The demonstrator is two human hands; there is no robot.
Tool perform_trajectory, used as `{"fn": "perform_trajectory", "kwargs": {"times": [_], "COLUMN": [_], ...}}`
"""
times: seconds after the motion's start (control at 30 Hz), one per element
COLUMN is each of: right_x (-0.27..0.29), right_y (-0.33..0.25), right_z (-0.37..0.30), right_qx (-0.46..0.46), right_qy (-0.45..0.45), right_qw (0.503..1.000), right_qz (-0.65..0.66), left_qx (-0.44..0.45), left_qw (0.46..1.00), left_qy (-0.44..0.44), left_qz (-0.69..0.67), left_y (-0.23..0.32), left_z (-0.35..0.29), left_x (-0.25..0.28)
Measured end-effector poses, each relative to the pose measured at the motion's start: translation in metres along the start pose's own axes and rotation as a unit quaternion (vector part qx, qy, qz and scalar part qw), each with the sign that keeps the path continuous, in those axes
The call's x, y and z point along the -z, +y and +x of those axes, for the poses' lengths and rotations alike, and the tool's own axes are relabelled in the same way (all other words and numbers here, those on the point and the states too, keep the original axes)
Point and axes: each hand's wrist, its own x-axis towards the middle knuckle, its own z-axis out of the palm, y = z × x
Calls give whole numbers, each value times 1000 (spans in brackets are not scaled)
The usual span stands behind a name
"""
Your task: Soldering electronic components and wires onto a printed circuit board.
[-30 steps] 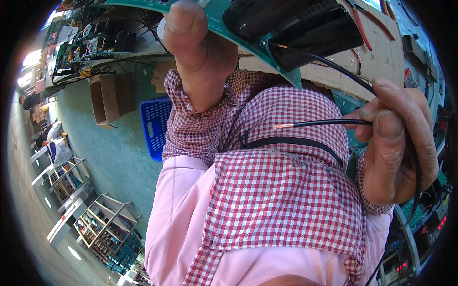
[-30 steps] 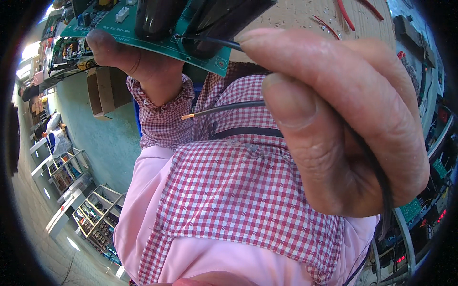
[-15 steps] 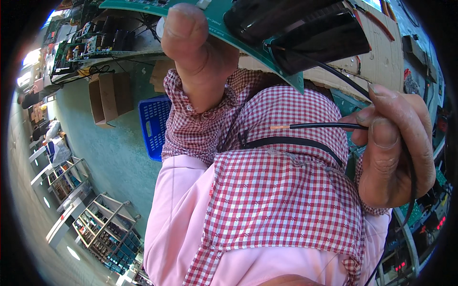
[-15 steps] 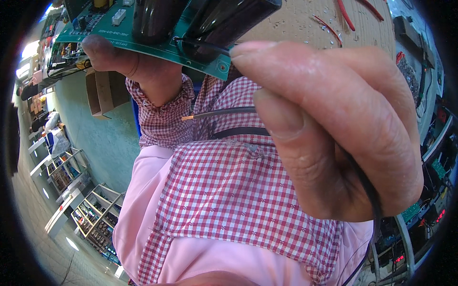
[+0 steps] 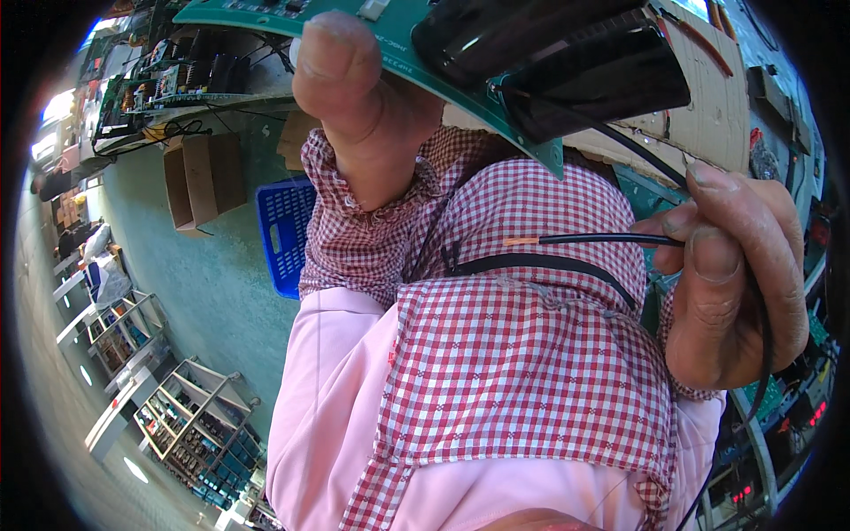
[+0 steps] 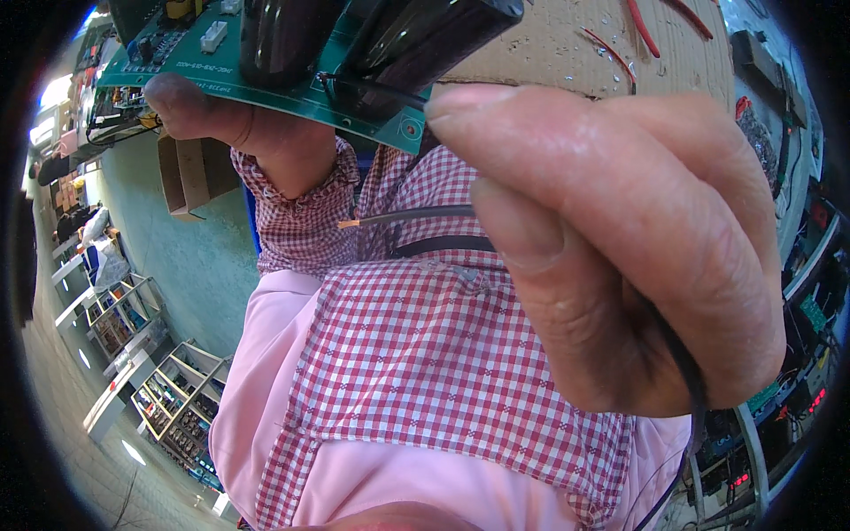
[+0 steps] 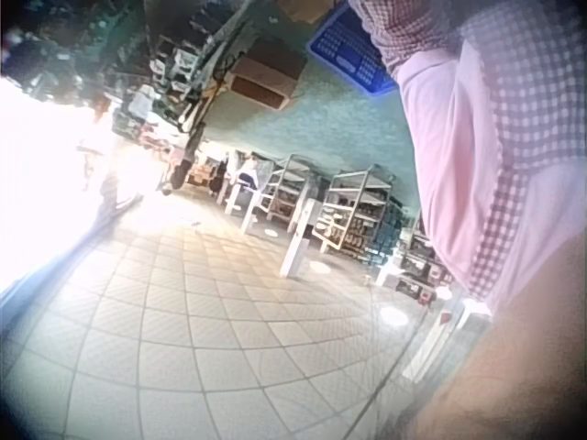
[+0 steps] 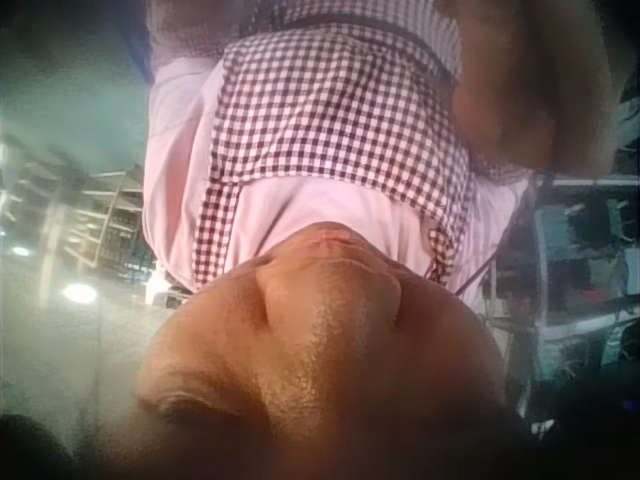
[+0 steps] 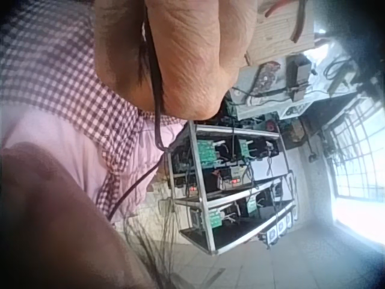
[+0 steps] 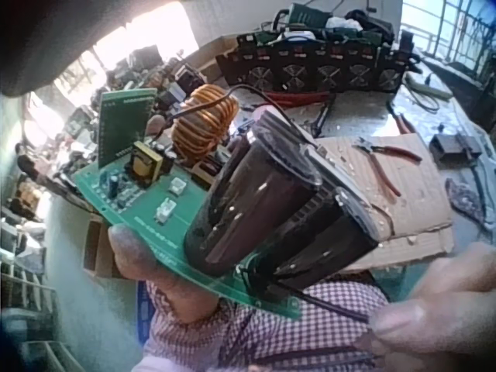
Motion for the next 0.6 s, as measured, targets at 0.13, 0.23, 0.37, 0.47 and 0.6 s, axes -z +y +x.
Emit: {"fn": "perform_trajectory", "kwargs": {"times": [0.13, 0.23, 0.37, 0.47, 0.6], "right_x": [-1, 2, 9, 11, 13], "right_y": [-3, -7, -8, -7, -3], "right_z": [0, 0, 3, 3, 4], "right_qx": [-6, -39, -68, -65, -59], "right_qy": [-3, -11, -33, -40, -55], "right_qw": [1000, 999, 997, 997, 996], "right_qz": [-4, 12, 20, 24, 47], "left_qx": [46, 85, -172, -319, -361], "left_qw": [992, 982, 898, 804, 766], "left_qy": [-45, -160, -295, -352, -370], "left_qz": [106, 48, 278, 358, 383], "left_y": [8, 11, -17, -43, -50], "left_z": [-10, -8, 8, 14, 15], "left_x": [-12, -6, 23, 45, 63]}}
